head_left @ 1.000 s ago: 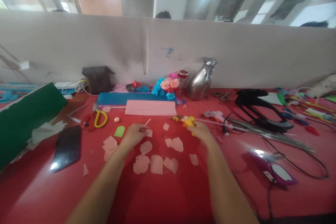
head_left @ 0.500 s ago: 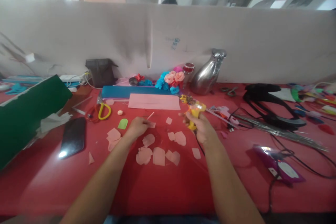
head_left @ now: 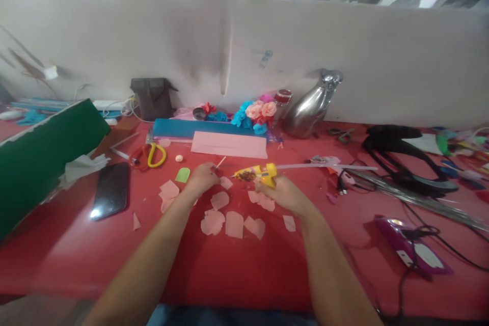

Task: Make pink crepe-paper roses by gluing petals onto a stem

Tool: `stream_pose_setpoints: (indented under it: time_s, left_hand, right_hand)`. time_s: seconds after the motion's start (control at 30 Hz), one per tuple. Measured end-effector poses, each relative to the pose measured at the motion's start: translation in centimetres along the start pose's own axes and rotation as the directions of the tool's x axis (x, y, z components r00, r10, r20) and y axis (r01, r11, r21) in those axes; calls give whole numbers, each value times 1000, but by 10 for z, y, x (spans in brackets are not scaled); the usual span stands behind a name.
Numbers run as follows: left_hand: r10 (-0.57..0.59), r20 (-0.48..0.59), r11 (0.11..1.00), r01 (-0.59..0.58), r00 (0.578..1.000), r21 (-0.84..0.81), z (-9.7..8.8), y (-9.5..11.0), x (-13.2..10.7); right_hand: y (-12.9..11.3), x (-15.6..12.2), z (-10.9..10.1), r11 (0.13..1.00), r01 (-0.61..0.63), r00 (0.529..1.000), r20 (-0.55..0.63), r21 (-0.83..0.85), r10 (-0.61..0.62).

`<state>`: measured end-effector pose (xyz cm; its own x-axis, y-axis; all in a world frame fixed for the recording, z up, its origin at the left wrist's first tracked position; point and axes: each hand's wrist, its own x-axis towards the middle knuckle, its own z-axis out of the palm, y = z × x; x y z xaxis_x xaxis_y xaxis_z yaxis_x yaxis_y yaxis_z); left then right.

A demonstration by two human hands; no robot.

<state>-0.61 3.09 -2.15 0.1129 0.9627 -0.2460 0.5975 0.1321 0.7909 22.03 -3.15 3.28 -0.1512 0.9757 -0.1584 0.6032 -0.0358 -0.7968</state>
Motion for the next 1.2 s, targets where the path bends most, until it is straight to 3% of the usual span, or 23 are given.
stream_pose_setpoints:
  time_s: [0.2,0.7,1.2]
  left_hand:
    - [-4,9,1000,4,1000,-12,0,2,-1]
    - [34,7,998,-34,999,57,-1,2,-3]
    - [77,11,992,-78,997,103,0,8,-8]
  right_hand:
    - [5,2,6,996,57,998,13,-65,-57]
    - [0,2,18,963,-27,998,-55,-268,13]
    - [4,4,18,949,-3,998,-58,-314,-16]
